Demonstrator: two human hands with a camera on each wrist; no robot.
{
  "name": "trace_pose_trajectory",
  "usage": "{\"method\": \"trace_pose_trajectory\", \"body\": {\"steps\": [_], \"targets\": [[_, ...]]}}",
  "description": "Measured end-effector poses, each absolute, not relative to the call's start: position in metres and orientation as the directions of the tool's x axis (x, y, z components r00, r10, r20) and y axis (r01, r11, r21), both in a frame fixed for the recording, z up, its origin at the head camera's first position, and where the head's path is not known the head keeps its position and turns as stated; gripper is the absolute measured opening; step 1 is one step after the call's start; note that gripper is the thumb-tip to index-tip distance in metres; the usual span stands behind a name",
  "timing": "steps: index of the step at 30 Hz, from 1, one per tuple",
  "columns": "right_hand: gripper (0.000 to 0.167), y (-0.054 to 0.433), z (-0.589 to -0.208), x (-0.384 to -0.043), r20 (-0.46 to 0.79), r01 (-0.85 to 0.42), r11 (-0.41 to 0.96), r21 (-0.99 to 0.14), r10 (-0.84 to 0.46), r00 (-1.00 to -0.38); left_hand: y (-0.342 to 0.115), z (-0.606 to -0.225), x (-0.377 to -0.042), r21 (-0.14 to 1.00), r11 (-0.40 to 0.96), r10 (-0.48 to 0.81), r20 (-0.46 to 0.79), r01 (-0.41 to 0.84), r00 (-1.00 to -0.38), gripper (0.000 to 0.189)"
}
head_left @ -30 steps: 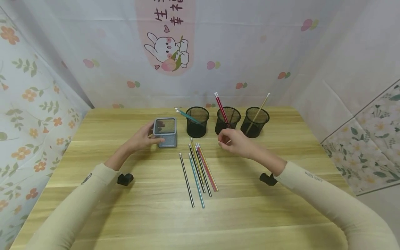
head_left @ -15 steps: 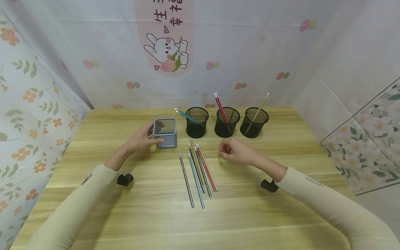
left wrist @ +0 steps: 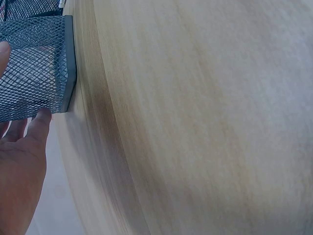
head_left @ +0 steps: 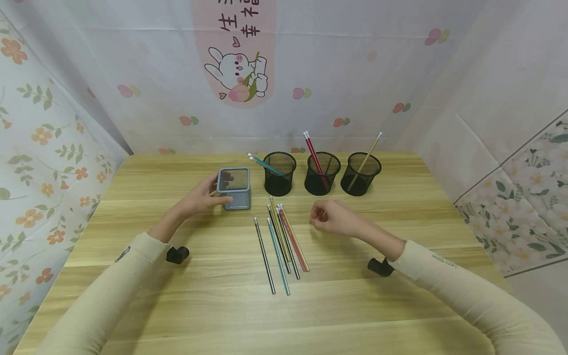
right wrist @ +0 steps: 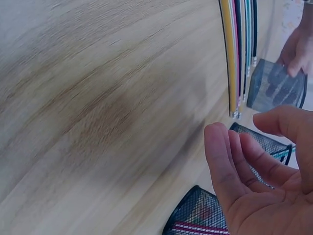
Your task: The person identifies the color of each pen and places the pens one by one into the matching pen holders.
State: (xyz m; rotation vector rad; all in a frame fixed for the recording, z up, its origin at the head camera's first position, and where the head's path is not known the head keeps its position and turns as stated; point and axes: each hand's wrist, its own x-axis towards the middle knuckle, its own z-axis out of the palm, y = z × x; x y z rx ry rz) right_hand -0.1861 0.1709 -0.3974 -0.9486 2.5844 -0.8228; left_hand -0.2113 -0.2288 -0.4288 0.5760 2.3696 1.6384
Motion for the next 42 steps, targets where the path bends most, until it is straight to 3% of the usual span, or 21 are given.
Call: {"method": "trace_pose_trajectory", "body": {"steps": [14, 25, 42], "targets": [[0.005, 0.143, -0.402, -0.189, -0.052, -0.504, 0.621, -0.6, -0.659, -0.75, -0.229, -0.431, -0.212, 0.936, 0.295, 0.422, 0.054, 0.193, -0.905, 0.067], [0.007, 0.122, -0.409, -0.196, -0.163, -0.43, 0.693, -0.578, -0.615, -0.772, -0.228, -0.428, -0.212, 0.931, 0.304, 0.424, 0.057, 0.201, -0.904, 0.066], [0.028, 0.097, -0.413, -0.197, -0.24, -0.379, 0.809, -0.448, -0.518, -0.821, -0.228, -0.428, -0.212, 0.93, 0.308, 0.425, 0.057, 0.203, -0.903, 0.065]]}}
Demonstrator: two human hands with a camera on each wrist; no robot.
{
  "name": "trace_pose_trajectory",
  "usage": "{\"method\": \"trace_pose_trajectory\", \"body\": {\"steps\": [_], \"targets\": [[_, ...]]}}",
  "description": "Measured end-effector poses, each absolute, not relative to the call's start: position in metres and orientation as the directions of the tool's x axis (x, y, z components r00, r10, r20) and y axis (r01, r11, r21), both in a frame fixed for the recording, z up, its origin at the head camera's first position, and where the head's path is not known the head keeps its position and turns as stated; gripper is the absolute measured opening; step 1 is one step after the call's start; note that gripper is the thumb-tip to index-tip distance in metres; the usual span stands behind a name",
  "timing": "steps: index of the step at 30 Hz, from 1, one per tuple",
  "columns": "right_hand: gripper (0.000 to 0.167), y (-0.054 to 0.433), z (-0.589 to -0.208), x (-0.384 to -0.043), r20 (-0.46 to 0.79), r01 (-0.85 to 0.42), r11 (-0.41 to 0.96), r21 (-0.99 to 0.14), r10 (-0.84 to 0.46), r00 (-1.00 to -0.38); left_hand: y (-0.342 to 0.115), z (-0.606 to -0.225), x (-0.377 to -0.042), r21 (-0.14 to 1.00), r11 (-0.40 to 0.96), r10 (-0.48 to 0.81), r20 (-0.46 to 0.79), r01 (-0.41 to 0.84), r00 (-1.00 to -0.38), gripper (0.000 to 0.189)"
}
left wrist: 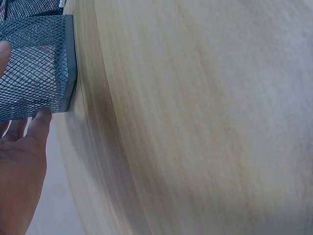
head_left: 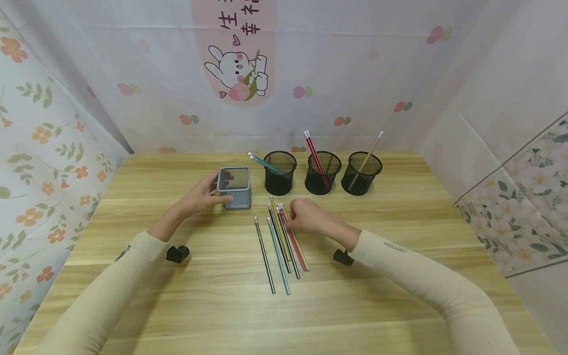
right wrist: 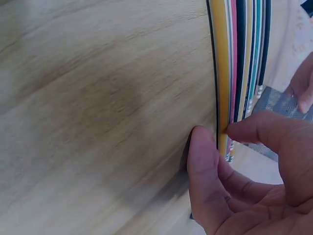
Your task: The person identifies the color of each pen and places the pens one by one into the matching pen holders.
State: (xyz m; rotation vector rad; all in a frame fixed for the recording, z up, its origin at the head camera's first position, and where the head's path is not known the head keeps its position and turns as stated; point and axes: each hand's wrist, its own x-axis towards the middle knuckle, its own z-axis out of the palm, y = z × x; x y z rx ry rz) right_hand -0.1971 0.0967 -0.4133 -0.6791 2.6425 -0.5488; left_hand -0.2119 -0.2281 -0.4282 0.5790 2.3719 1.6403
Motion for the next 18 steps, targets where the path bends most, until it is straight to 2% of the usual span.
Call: {"method": "trace_pose_trajectory", "body": {"steps": [6, 9, 14, 18], "targets": [[0.042, 0.089, -0.414, -0.195, -0.284, -0.354, 0.831, -0.428, -0.496, -0.821, -0.229, -0.428, -0.21, 0.926, 0.324, 0.415, 0.048, 0.196, -0.909, 0.065], [0.044, 0.086, -0.413, -0.194, -0.294, -0.355, 0.834, -0.421, -0.497, -0.817, -0.229, -0.429, -0.211, 0.925, 0.329, 0.409, 0.043, 0.192, -0.911, 0.065], [0.039, 0.082, -0.41, -0.193, -0.304, -0.356, 0.837, -0.416, -0.497, -0.813, -0.229, -0.429, -0.211, 0.925, 0.328, 0.412, 0.045, 0.194, -0.91, 0.065], [0.028, 0.08, -0.41, -0.195, -0.311, -0.336, 0.841, -0.424, -0.484, -0.818, -0.228, -0.428, -0.211, 0.926, 0.321, 0.416, 0.05, 0.198, -0.908, 0.065]]}}
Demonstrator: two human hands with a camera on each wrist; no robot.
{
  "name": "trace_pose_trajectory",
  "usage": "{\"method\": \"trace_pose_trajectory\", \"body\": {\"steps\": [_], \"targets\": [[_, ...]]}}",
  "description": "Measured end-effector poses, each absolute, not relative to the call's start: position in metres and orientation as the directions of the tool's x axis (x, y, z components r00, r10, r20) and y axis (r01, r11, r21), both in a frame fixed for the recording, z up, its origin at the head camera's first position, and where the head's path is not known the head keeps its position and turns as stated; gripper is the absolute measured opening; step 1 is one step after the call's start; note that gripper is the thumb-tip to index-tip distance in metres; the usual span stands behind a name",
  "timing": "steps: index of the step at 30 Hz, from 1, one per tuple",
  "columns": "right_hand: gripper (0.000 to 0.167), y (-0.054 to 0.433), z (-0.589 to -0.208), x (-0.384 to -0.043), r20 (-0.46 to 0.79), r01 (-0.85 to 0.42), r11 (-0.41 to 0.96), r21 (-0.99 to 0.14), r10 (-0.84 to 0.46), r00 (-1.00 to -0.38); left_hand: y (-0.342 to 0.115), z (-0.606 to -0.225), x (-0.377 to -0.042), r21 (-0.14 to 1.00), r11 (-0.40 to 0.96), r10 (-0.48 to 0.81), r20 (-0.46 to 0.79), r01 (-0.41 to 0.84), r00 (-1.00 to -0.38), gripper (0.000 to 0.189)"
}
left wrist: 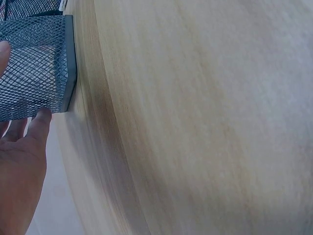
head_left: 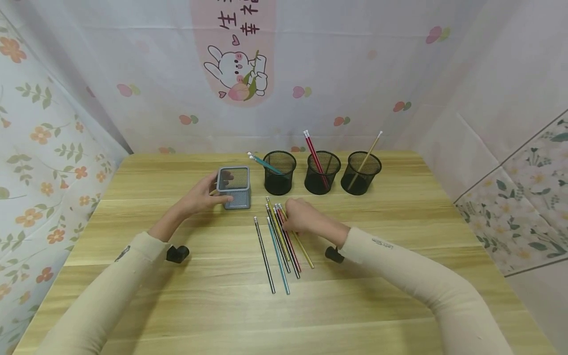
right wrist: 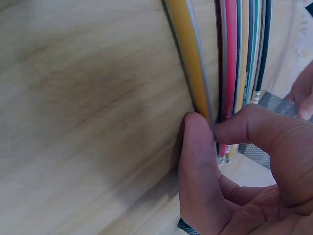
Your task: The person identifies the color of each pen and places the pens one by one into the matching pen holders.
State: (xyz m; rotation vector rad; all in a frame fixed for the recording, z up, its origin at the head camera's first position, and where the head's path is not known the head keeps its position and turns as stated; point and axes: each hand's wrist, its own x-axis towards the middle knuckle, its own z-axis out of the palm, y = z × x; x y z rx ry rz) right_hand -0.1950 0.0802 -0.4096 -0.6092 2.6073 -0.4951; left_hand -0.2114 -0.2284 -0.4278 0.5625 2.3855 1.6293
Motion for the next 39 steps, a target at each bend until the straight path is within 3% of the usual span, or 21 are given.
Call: {"method": "trace_pose_trajectory", "body": {"steps": [4, 11, 17, 30, 39], "targets": [[0.024, 0.08, -0.409, -0.198, -0.333, -0.3, 0.843, -0.446, -0.467, -0.819, -0.228, -0.428, -0.212, 0.926, 0.317, 0.42, 0.056, 0.204, -0.906, 0.065], [0.042, 0.091, -0.409, -0.203, -0.385, -0.283, 0.845, -0.454, -0.472, -0.793, -0.228, -0.428, -0.212, 0.925, 0.325, 0.415, 0.046, 0.195, -0.909, 0.066], [0.047, 0.107, -0.408, -0.203, -0.412, -0.256, 0.84, -0.478, -0.472, -0.78, -0.228, -0.427, -0.212, 0.93, 0.319, 0.411, 0.039, 0.184, -0.911, 0.067], [0.021, 0.14, -0.396, -0.2, -0.387, -0.244, 0.801, -0.546, -0.5, -0.775, -0.228, -0.427, -0.211, 0.926, 0.323, 0.414, 0.047, 0.195, -0.909, 0.067], [0.015, 0.158, -0.385, -0.202, -0.348, -0.245, 0.756, -0.607, -0.53, -0.774, -0.229, -0.429, -0.212, 0.918, 0.34, 0.413, 0.052, 0.207, -0.909, 0.067]]}}
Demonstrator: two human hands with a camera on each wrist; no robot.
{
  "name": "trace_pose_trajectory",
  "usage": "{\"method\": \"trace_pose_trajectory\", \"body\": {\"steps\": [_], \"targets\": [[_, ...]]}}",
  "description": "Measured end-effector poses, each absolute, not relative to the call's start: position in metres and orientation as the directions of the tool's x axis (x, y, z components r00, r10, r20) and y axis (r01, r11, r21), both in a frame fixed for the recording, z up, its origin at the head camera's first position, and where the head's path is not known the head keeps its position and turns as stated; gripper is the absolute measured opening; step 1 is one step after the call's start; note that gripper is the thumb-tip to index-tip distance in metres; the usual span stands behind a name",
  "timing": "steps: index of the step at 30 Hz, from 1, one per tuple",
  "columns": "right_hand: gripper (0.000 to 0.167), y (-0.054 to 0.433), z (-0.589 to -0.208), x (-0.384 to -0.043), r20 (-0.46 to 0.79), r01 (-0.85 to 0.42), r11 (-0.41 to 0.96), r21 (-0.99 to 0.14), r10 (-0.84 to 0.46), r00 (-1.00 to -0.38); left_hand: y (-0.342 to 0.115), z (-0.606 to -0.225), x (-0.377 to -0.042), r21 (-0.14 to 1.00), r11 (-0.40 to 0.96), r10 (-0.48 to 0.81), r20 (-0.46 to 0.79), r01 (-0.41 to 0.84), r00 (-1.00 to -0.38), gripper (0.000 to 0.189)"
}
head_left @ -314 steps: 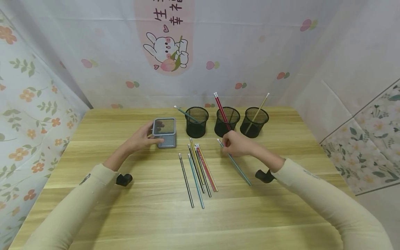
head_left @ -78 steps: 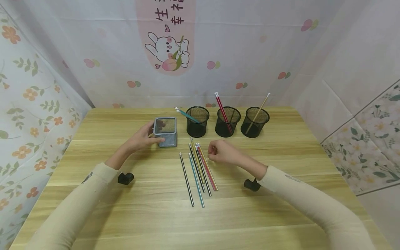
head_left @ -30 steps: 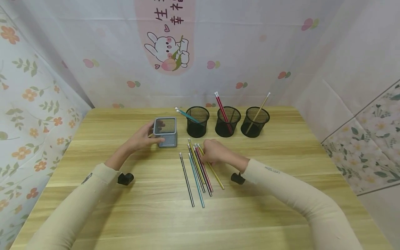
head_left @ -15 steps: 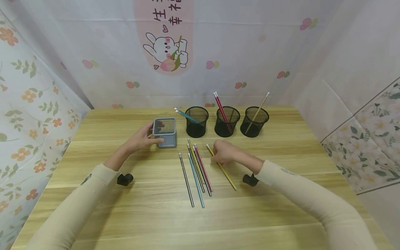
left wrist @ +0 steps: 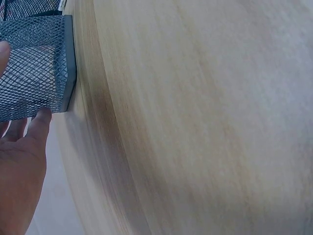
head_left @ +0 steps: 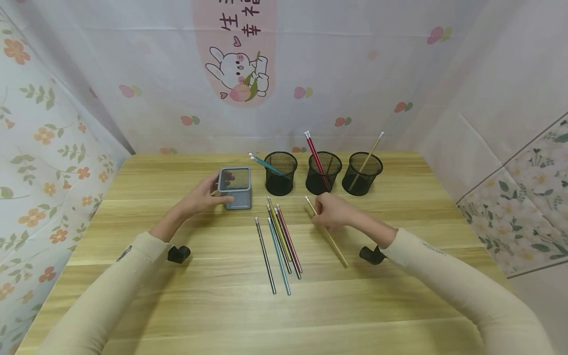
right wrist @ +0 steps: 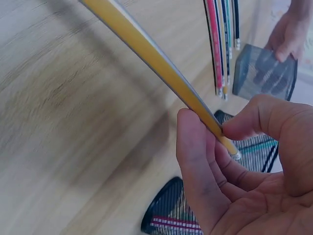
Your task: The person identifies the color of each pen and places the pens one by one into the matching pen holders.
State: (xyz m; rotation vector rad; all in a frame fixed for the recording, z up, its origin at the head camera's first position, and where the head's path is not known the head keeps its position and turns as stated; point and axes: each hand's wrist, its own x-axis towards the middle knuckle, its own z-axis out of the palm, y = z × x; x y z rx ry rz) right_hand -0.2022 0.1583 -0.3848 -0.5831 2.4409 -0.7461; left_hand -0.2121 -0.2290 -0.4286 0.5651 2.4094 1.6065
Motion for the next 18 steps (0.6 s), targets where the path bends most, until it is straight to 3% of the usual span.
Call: {"method": "trace_pose_trajectory", "body": {"steps": [5, 13, 18], "targets": [[0.012, 0.171, -0.382, -0.205, -0.284, -0.272, 0.723, -0.636, -0.547, -0.788, -0.229, -0.428, -0.212, 0.921, 0.336, 0.411, 0.045, 0.197, -0.911, 0.067], [0.01, 0.186, -0.366, -0.208, -0.176, -0.333, 0.748, -0.574, -0.51, -0.842, -0.229, -0.427, -0.212, 0.915, 0.341, 0.417, 0.061, 0.218, -0.907, 0.067], [0.006, 0.196, -0.357, -0.211, -0.132, -0.332, 0.711, -0.62, -0.511, -0.849, -0.229, -0.429, -0.212, 0.912, 0.344, 0.422, 0.063, 0.224, -0.905, 0.066]]}}
